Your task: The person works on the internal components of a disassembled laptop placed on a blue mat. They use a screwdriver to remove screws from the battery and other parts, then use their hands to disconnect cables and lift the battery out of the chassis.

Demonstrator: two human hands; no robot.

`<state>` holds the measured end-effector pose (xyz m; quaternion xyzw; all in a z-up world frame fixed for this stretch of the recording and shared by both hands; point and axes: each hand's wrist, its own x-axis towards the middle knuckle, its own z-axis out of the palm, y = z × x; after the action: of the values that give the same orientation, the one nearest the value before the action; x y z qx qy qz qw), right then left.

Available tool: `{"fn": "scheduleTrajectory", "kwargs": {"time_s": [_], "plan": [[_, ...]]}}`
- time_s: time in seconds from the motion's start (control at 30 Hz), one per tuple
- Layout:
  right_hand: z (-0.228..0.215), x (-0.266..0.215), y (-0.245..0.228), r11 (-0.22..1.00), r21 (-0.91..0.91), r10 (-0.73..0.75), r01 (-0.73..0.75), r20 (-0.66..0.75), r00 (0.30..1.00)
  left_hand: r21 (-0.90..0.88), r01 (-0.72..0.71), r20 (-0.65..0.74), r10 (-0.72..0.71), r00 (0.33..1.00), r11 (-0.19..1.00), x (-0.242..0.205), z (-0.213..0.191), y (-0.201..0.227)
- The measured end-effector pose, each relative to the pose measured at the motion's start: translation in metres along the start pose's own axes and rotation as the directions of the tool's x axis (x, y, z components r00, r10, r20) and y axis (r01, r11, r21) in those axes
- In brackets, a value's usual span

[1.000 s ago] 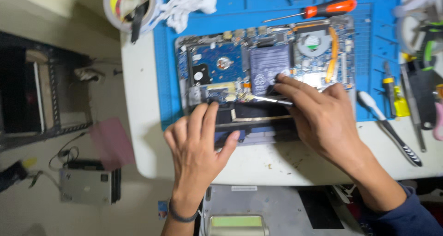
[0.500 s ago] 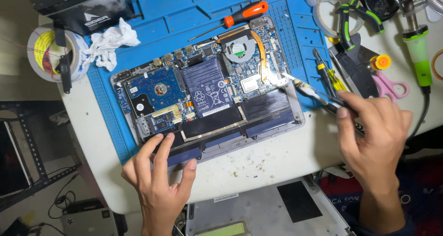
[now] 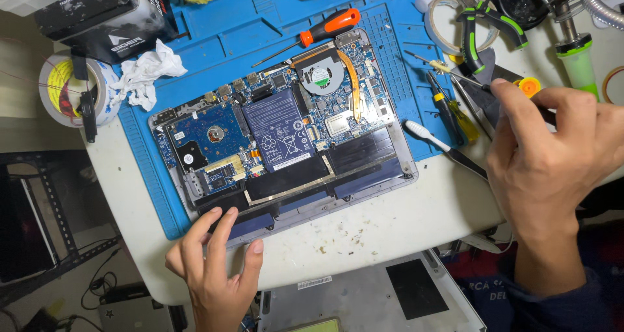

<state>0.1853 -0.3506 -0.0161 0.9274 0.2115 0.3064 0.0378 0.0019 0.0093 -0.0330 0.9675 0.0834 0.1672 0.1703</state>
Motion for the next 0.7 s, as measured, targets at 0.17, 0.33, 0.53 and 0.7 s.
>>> {"fn": "scheduleTrajectory", "kwargs": {"time_s": [0.17, 0.33, 0.53, 0.7], "plan": [[0.001, 0.001, 0.002, 0.997, 0.021, 0.07, -0.071, 0.034, 0.997, 0.012, 0.008, -0.018, -0.007, 1.0, 1.0, -0.004, 0.001, -0.005], [-0.005, -0.005, 0.006, 0.993, 0.06, 0.096, -0.101, 0.087, 0.992, 0.006, 0.015, -0.006, -0.015, 1.0, 1.0, -0.006, 0.003, -0.009], [-0.005, -0.007, 0.005, 0.995, 0.054, 0.076, -0.08, 0.083, 0.994, 0.015, 0.004, 0.006, -0.005, 1.0, 1.0, -0.005, 0.006, -0.012], [-0.01, -0.006, 0.002, 0.987, 0.132, 0.083, -0.095, 0.091, 0.992, 0.01, 0.007, 0.005, -0.007, 1.0, 1.0, -0.007, 0.004, -0.013]]}}
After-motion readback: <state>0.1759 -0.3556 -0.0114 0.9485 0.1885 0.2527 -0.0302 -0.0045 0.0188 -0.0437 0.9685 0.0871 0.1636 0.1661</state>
